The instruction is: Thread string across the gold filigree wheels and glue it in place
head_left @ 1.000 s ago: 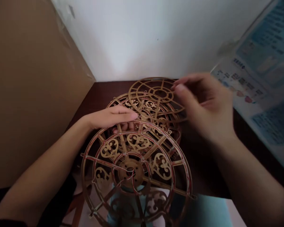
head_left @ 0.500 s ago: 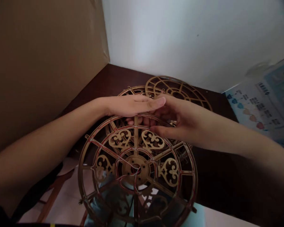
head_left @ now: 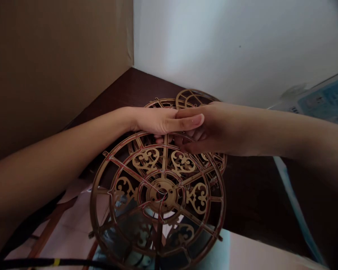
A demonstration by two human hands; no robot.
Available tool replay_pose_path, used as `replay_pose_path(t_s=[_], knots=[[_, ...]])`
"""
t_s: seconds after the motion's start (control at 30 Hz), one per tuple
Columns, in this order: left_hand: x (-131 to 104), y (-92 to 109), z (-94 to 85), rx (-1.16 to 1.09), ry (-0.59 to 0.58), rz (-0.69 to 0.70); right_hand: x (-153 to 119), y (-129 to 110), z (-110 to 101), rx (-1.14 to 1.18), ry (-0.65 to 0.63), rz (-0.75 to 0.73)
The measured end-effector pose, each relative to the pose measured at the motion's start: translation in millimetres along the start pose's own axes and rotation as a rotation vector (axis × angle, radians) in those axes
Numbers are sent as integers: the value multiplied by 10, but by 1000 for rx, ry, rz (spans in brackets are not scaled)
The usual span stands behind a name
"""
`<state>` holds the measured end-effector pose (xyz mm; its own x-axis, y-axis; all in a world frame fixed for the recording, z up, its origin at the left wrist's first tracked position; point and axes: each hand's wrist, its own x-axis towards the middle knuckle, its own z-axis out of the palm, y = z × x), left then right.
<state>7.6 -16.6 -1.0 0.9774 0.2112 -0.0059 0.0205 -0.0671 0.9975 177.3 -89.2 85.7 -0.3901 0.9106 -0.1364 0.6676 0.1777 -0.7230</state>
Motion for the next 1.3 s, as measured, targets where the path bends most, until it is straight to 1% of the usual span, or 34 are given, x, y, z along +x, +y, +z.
replay_pose_path(t_s=[0.07, 0.1, 0.2, 0.3, 0.4, 0.47, 0.63, 0.8, 1.0, 1.17, 1.23, 1.3], knots=[[-10, -9, -2, -12, -4, 21, 38, -40, 6, -177, -178, 18], [-15, -10, -4, -17, -5, 34, 52, -48, 7, -226, -222, 26], [-25, -7, -6, -20, -10, 73, 73, -30, 5, -239, -212, 16], [-16, -10, -5, -7, -8, 95, 75, 8, 7, -358, -197, -73], [4, -29, 2, -10, -2, 118, 67, 33, 16, -500, -244, -130], [12, -43, 5, -18, -9, 125, 59, 47, 24, -534, -266, -137], [-1, -45, 4, -12, -22, 104, 55, 81, 44, -528, -271, -171], [3, -58, -14, 24, -24, 118, 47, 53, 82, -529, -214, -100], [2, -32, -10, 51, -48, 100, -29, 9, 126, -334, -112, -33], [-4, 25, 19, 85, -38, 98, -27, 59, 19, -410, -221, -77], [6, 13, 7, 72, -46, 114, -10, 91, -47, -318, -269, -78], [19, -9, -14, 41, -76, 118, 3, 110, -96, -159, -326, -44]])
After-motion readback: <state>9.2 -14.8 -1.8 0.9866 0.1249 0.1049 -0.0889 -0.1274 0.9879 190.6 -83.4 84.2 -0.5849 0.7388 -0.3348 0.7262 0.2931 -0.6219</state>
